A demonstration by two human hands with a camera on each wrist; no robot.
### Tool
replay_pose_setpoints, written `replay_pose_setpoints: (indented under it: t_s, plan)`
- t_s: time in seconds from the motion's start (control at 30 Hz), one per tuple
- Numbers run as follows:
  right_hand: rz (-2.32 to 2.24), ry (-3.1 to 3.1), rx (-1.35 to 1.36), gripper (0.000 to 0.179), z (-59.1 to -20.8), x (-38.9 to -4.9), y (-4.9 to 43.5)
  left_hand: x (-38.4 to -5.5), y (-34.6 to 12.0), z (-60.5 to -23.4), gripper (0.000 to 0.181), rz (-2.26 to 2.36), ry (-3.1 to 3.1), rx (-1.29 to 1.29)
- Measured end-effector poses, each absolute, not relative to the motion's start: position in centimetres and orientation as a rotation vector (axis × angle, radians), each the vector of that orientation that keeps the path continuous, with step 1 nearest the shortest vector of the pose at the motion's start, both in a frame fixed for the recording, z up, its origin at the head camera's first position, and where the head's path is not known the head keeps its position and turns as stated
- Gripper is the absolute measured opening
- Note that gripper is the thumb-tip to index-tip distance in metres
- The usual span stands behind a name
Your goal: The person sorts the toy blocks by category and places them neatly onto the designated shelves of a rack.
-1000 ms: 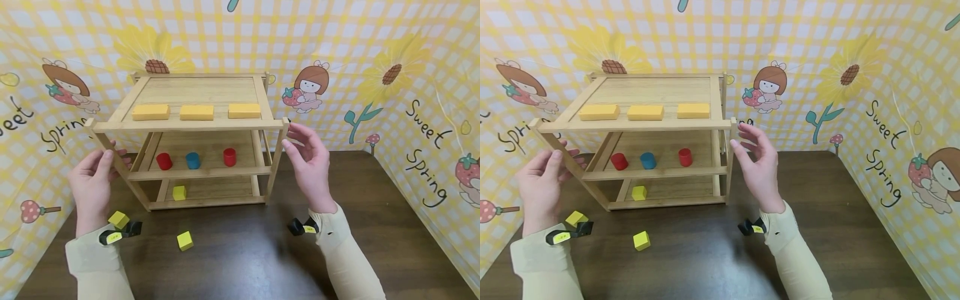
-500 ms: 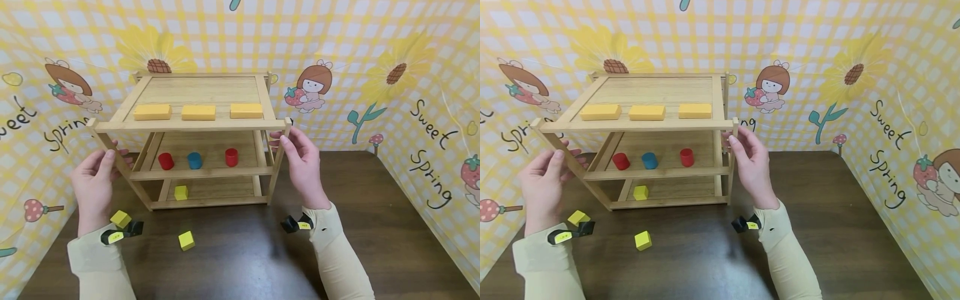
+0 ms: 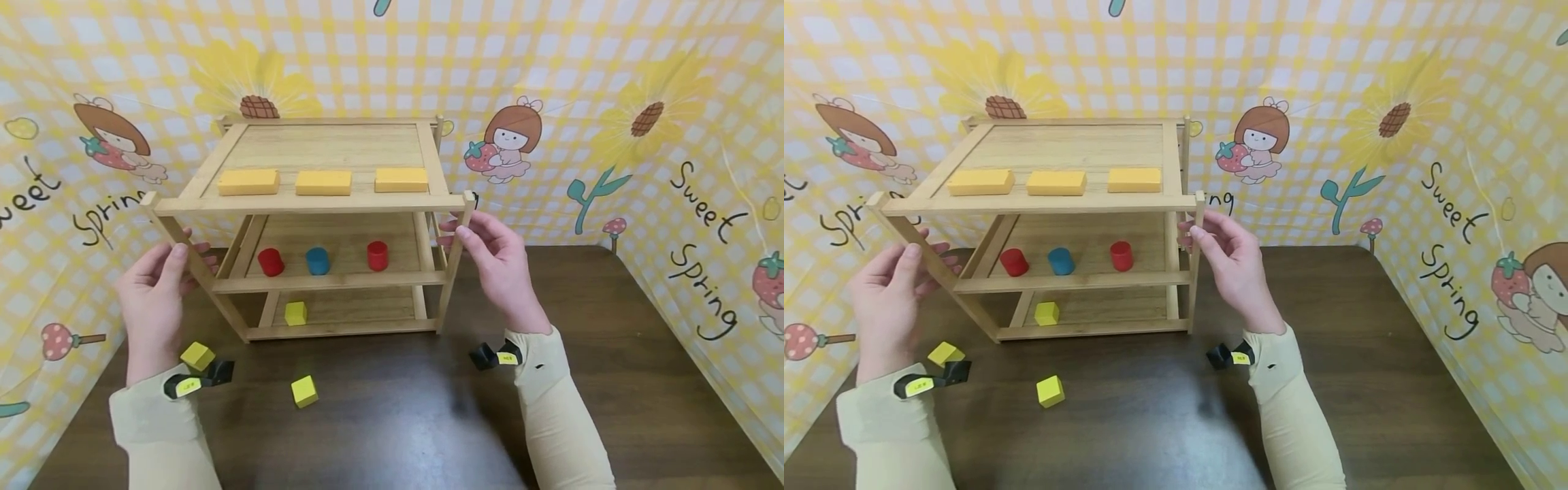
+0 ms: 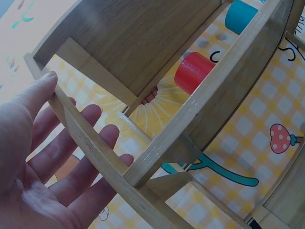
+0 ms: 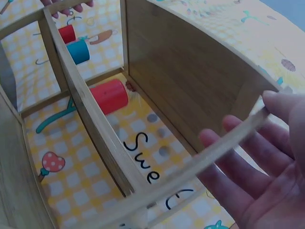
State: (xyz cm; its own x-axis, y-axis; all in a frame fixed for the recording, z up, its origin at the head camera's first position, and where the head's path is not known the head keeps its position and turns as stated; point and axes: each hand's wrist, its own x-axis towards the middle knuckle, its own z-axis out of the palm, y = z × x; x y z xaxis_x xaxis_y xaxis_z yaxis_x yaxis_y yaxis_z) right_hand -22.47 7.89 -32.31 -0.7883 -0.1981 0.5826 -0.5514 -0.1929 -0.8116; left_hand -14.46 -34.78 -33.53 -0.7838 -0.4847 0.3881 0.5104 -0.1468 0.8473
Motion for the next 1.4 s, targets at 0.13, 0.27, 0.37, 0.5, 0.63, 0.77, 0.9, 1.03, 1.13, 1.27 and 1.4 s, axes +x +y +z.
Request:
replay_pose_setpoints:
  t_s: [0.13, 0.27, 0.37, 0.5, 0.63, 0.77, 0.9, 1.03, 1.13, 1.27, 1.4]
  plan:
    - [2.086, -1.871, 0.905, 0.032, -32.5, -22.6, 8.2, -14.1, -35.0, -33.4, 0.036, -2.001, -1.494, -0.026]
    - [2.109, -1.864, 0.937, 0.032, -32.7, -22.8, 8.3, -13.7, -35.3, -33.0, 0.036, -1.990, -1.505, -0.003]
    - [2.111, -1.854, 0.948, 0.031, -32.7, -22.9, 8.4, -13.2, -35.6, -32.9, 0.036, -1.970, -1.498, 0.035]
    - [2.104, -1.858, 0.942, 0.032, -32.7, -23.0, 8.5, -12.8, -36.2, -33.1, 0.036, -1.932, -1.514, 0.080]
    - [2.102, -1.857, 0.931, 0.031, -32.7, -23.0, 8.4, -12.6, -36.9, -33.6, 0.035, -1.869, -1.570, 0.123]
    - [2.104, -1.839, 0.935, 0.029, -32.7, -23.1, 8.3, -12.2, -37.5, -34.2, 0.034, -1.702, -1.746, 0.253]
    - [2.119, -1.824, 0.937, 0.028, -32.9, -23.2, 8.2, -11.7, -38.1, -35.0, 0.037, -1.462, -2.014, 0.437]
    - [2.119, -1.822, 0.933, 0.028, -32.9, -23.2, 8.1, -11.1, -39.0, -35.9, 0.041, -1.345, -2.162, 0.501]
    - [2.103, -1.836, 0.928, 0.030, -32.9, -23.2, 8.2, -10.6, -39.7, -36.8, 0.044, -1.285, -2.264, 0.487]
    - [2.093, -1.853, 0.921, 0.031, -32.9, -23.1, 8.2, -9.9, -40.8, -38.1, 0.051, -1.182, -2.441, 0.455]
    - [2.102, -1.853, 0.919, 0.031, -33.0, -23.1, 8.2, -9.5, -41.6, -39.3, 0.061, -1.102, -2.629, 0.385]
